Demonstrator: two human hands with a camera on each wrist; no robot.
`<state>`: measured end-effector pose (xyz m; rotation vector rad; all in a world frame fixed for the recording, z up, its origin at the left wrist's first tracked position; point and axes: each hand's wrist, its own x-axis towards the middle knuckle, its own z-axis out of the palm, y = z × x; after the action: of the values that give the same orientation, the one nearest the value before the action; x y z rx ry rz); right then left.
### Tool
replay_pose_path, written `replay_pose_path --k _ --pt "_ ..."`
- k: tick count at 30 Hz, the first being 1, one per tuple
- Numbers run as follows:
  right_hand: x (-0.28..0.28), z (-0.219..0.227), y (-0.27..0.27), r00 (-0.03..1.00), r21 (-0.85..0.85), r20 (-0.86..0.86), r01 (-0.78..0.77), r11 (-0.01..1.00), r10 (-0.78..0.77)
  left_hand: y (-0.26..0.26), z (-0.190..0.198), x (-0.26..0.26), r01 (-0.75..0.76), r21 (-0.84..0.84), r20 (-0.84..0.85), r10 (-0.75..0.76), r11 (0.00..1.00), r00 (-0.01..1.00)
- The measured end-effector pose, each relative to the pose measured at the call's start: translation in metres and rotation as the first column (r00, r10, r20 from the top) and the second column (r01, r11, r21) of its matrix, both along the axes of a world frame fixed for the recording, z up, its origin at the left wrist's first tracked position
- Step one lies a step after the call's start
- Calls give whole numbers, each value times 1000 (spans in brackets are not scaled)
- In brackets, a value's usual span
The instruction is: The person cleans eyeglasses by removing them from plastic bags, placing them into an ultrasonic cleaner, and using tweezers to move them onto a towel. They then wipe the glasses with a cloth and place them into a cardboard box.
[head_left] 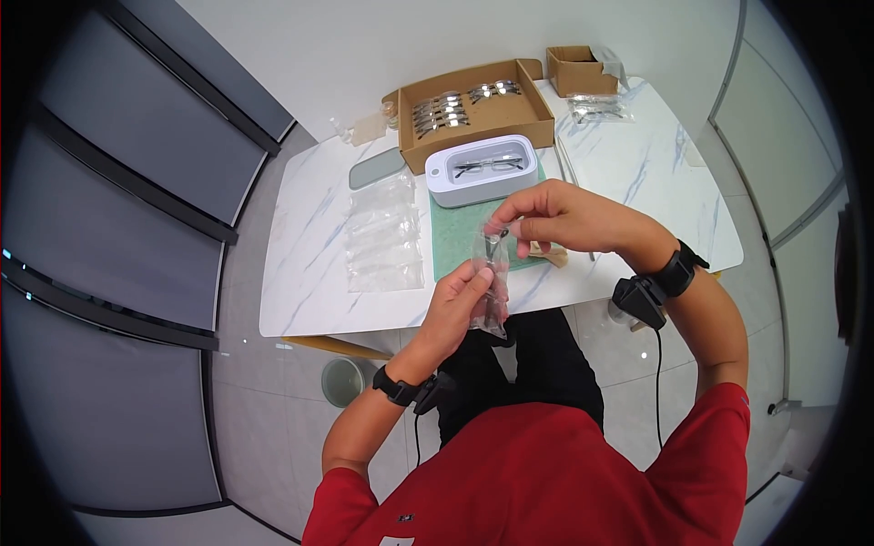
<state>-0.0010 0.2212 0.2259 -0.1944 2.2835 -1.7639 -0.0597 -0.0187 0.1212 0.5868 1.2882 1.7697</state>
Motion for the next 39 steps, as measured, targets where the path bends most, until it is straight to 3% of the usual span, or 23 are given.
replay_pose_path --k 39 --pt "-2 -21 4 996 1 94 3 1000 -3 1 -16 -2 -15 -91 -20 13 996 1000"
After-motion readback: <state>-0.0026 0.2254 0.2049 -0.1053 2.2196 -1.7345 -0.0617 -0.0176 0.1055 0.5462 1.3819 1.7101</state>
